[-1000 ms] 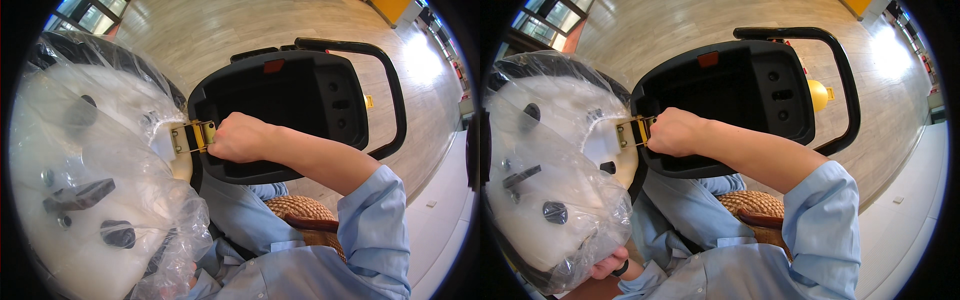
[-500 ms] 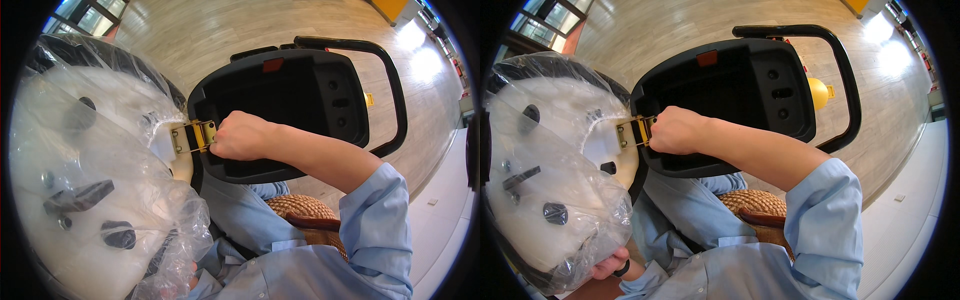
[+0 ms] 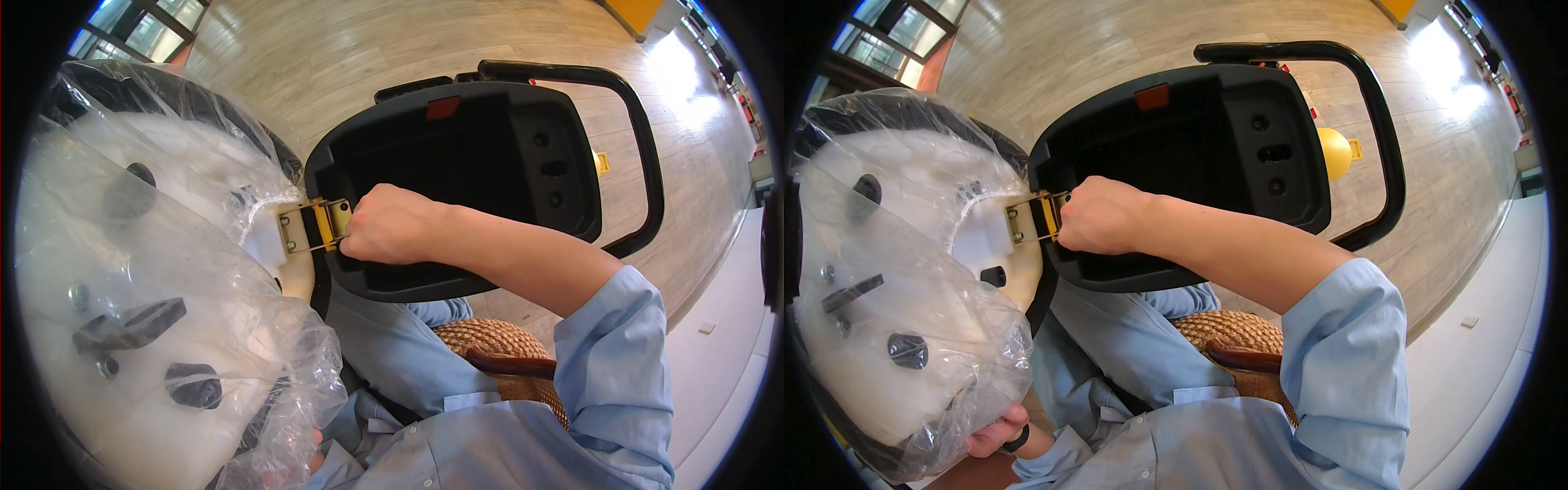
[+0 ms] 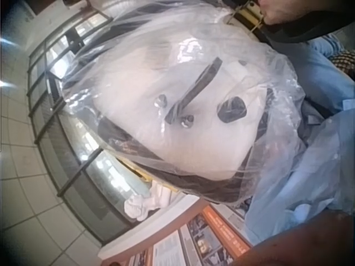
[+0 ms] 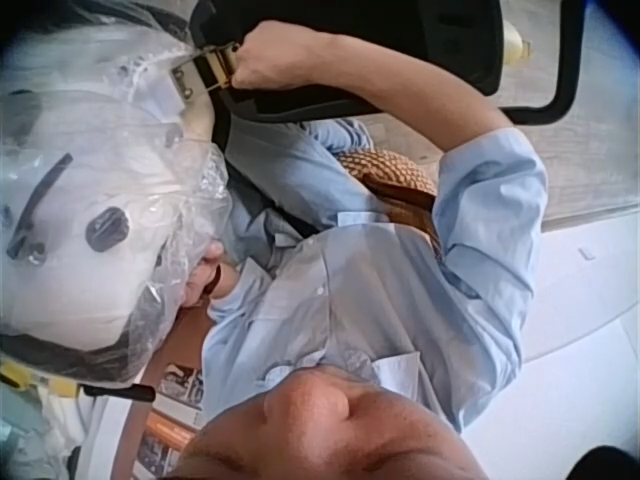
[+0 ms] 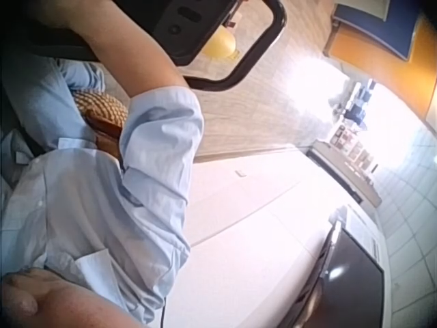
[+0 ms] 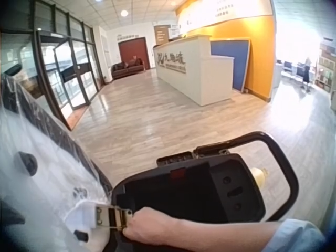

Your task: Repairing a component on a floor-cleaning machine by removing small parts.

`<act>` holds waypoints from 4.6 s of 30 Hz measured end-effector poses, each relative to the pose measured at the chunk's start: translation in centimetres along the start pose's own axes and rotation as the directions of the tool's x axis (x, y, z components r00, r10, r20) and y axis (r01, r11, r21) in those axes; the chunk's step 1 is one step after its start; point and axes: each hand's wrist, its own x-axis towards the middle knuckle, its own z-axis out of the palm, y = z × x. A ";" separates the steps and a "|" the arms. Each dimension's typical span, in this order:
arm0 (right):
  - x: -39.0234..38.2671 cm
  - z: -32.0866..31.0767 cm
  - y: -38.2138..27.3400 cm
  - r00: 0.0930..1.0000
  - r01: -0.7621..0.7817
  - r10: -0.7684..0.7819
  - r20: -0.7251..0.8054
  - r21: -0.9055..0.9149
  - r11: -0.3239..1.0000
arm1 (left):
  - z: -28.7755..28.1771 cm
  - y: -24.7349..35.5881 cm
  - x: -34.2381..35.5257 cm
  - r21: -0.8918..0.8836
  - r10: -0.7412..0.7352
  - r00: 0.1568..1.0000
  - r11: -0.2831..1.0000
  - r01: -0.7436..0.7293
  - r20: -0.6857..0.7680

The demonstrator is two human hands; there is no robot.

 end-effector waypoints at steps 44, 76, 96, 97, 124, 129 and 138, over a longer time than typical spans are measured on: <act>-1.1 -2.4 1.7 0.904 -0.168 0.361 -0.231 0.583 0.795 | 0.7 -0.1 -1.1 0.012 -0.051 0.993 0.999 0.053 -0.110; -0.3 -0.8 0.6 0.971 0.026 0.079 -0.228 0.424 0.905 | -0.8 -2.1 -2.5 0.157 0.061 0.983 0.987 -0.034 -0.170; -0.5 -1.2 0.5 0.975 -0.019 0.125 -0.186 0.487 0.873 | 0.1 1.0 -3.1 0.672 -0.193 0.981 0.727 0.138 0.007; -0.5 -1.3 0.5 0.976 -0.025 0.126 -0.179 0.481 0.876 | 0.3 1.2 -3.2 0.732 -0.220 0.975 0.666 0.140 0.013; 0.4 -0.4 -0.8 0.888 0.242 -0.288 -0.358 -0.169 0.955 | -1.2 -7.4 -5.2 -0.460 -0.067 0.998 0.886 0.064 0.010; 0.1 1.5 -0.4 0.894 0.139 -0.096 -0.437 0.067 0.988 | 2.5 -2.6 0.5 -0.322 -0.135 0.991 0.939 0.123 -0.016; -1.1 0.9 0.0 0.928 0.191 -0.137 -0.346 0.127 0.973 | -2.4 -6.9 -6.5 -0.665 -0.501 0.864 0.659 0.351 -0.041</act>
